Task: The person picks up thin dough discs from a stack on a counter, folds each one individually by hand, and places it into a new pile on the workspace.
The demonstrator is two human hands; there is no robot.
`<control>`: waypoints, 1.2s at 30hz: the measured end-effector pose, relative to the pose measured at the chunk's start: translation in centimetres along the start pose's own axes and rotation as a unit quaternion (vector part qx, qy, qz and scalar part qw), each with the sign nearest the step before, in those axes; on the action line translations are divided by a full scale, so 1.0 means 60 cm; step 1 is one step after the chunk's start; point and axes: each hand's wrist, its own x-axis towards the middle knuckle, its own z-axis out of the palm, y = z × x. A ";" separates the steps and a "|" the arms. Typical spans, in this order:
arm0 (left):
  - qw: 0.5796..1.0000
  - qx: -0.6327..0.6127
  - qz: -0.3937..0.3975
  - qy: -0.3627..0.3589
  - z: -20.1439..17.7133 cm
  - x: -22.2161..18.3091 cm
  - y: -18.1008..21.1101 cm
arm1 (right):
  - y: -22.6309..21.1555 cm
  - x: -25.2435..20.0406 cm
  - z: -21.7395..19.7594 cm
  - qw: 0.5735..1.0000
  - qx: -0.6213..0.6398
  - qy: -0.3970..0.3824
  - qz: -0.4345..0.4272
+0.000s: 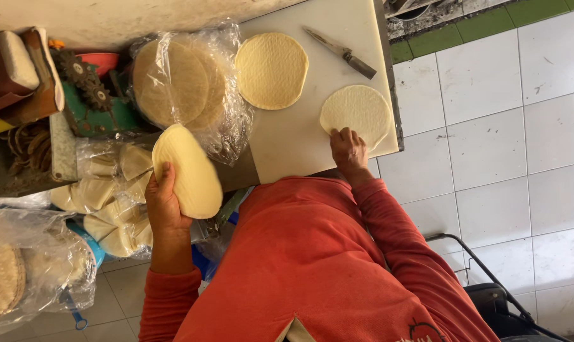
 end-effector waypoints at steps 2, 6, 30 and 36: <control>1.000 -0.003 0.000 -0.008 0.004 0.006 -0.008 | 0.002 0.004 0.002 1.000 0.000 -0.002 0.000; 1.000 0.009 -0.003 -0.009 0.013 0.004 -0.016 | -0.008 0.013 -0.001 1.000 0.026 -0.016 0.004; 0.997 -0.014 -0.061 -0.049 0.055 0.025 -0.085 | 0.048 -0.065 -0.154 0.985 -0.003 -0.100 0.138; 0.984 -0.039 -0.078 -0.153 0.123 0.026 -0.121 | -0.097 0.071 -0.240 0.896 0.430 -0.108 0.030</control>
